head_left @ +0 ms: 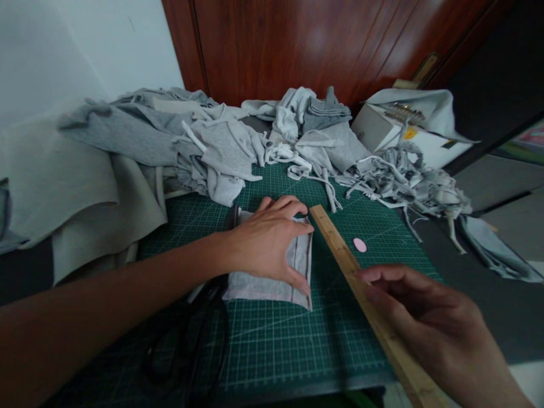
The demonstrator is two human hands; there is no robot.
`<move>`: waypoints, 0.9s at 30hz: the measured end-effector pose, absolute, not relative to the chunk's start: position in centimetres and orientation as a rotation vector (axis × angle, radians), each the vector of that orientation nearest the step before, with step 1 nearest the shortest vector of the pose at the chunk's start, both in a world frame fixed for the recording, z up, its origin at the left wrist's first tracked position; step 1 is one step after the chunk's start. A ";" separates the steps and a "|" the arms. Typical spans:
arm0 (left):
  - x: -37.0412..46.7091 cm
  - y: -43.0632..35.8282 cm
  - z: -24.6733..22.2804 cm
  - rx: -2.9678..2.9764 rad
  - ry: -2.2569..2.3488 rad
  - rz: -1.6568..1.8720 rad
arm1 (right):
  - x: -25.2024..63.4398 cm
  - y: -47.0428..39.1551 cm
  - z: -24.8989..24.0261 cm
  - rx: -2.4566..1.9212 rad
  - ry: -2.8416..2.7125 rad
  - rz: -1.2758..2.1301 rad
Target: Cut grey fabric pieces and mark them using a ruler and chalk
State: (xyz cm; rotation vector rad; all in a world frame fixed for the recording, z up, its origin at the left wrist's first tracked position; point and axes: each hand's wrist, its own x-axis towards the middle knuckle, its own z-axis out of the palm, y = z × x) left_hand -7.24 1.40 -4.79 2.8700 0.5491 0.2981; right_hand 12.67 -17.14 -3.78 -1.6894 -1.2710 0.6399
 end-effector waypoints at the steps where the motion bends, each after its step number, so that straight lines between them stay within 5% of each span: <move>1: -7.2 1.4 -4.8 2.871 0.583 0.284 | 12.3 -17.3 -3.9 -1.692 -1.295 0.605; 18: -7.2 0.3 -5.0 2.802 0.840 0.183 | 12.7 -5.8 -4.8 -1.368 -1.216 0.578; 27: -7.0 0.9 -4.8 2.769 0.782 0.084 | 13.7 -0.3 -1.9 -1.226 -1.152 0.941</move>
